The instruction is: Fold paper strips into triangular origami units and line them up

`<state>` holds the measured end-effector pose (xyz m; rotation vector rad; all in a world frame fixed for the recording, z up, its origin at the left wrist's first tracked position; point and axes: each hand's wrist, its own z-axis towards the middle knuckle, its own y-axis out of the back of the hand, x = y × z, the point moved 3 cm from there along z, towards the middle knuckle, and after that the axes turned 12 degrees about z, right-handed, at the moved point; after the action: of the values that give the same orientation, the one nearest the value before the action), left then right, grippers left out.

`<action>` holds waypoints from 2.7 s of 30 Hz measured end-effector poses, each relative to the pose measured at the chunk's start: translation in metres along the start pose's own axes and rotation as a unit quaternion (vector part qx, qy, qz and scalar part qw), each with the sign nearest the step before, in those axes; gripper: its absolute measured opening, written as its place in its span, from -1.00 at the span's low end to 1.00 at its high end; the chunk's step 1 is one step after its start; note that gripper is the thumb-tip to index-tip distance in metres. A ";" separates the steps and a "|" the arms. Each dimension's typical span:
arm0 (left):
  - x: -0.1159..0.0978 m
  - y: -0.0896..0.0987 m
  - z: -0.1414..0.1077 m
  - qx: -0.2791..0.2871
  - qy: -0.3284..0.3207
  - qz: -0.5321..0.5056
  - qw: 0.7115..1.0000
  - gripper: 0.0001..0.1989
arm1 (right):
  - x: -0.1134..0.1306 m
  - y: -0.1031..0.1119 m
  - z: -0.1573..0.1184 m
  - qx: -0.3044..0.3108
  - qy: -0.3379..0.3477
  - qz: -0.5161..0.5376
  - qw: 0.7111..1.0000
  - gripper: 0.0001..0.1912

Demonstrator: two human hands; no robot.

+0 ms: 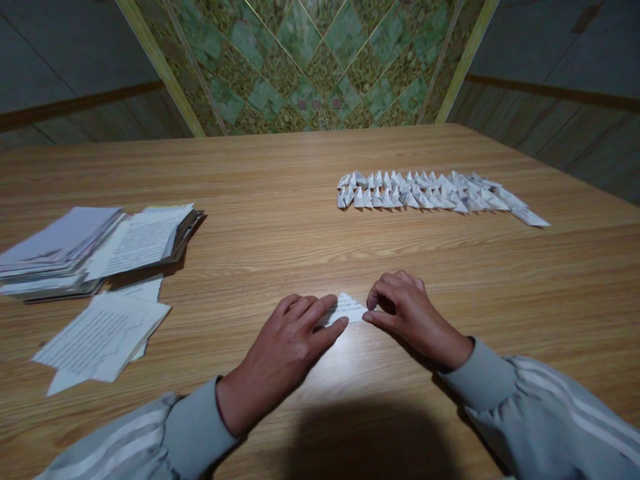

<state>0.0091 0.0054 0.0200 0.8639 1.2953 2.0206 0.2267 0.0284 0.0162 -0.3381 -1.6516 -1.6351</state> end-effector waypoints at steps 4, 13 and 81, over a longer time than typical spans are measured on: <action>0.004 0.002 -0.014 0.015 0.017 -0.009 1.000 -0.67 | 0.000 0.000 0.000 0.002 0.003 -0.001 1.000 -0.85; 0.008 0.008 -0.028 0.004 0.042 -0.012 0.999 -0.71 | -0.001 0.000 0.000 0.006 0.015 0.011 1.000 -0.88; 0.034 0.020 0.036 -0.015 0.137 -0.325 0.936 -0.88 | 0.029 0.013 0.007 0.040 0.126 0.146 0.980 -0.81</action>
<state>0.0138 0.0436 0.0573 0.0909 1.4497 1.6434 0.2135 0.0275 0.0462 -0.3038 -1.4001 -1.3297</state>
